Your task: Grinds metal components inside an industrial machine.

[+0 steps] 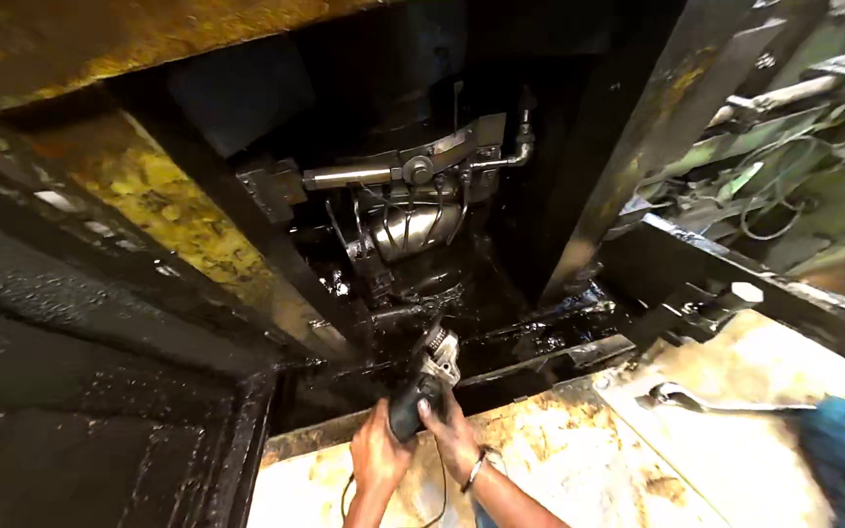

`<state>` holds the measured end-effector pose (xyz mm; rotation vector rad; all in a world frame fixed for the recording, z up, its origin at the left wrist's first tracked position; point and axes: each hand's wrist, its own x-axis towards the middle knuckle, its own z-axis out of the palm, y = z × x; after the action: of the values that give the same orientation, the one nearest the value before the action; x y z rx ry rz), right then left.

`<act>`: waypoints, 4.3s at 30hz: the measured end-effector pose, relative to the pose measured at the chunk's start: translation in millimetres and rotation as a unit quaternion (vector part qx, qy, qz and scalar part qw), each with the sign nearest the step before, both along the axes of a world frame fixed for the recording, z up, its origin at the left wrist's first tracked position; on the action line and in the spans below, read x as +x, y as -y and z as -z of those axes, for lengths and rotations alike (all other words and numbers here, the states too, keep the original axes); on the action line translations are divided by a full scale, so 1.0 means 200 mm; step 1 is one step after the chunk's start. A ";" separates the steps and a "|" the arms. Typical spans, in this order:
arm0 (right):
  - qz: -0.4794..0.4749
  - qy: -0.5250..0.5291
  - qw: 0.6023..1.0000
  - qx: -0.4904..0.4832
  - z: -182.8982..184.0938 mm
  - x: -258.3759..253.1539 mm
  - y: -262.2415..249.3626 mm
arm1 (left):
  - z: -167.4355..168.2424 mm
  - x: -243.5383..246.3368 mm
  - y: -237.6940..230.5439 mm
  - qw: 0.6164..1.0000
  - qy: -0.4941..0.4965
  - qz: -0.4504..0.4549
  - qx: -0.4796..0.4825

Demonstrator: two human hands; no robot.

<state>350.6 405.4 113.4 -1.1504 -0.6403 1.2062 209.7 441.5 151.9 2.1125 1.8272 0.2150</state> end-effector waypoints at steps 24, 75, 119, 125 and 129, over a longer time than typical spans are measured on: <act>0.270 -0.261 0.927 -0.006 0.06 0.27 -0.84 | 0.21 0.42 -0.62 0.993 0.009 0.106 -0.044; 0.114 -0.146 0.965 -0.188 0.64 0.70 -1.05 | 0.80 0.72 -0.98 0.929 0.230 0.160 -0.240; 0.085 -0.058 0.986 0.130 0.29 0.93 -1.66 | 0.58 1.04 -1.43 0.962 0.172 0.151 0.149; 0.072 -0.073 0.982 0.161 0.29 0.94 -1.67 | 0.57 1.04 -1.44 0.964 0.155 0.145 0.159; 0.054 -0.118 0.975 0.180 0.28 0.94 -1.68 | 0.54 1.06 -1.44 0.964 0.138 0.125 0.189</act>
<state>538.1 742.3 58.1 -0.7149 -0.5779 1.0613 421.1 728.8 43.0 2.3906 1.4277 0.8052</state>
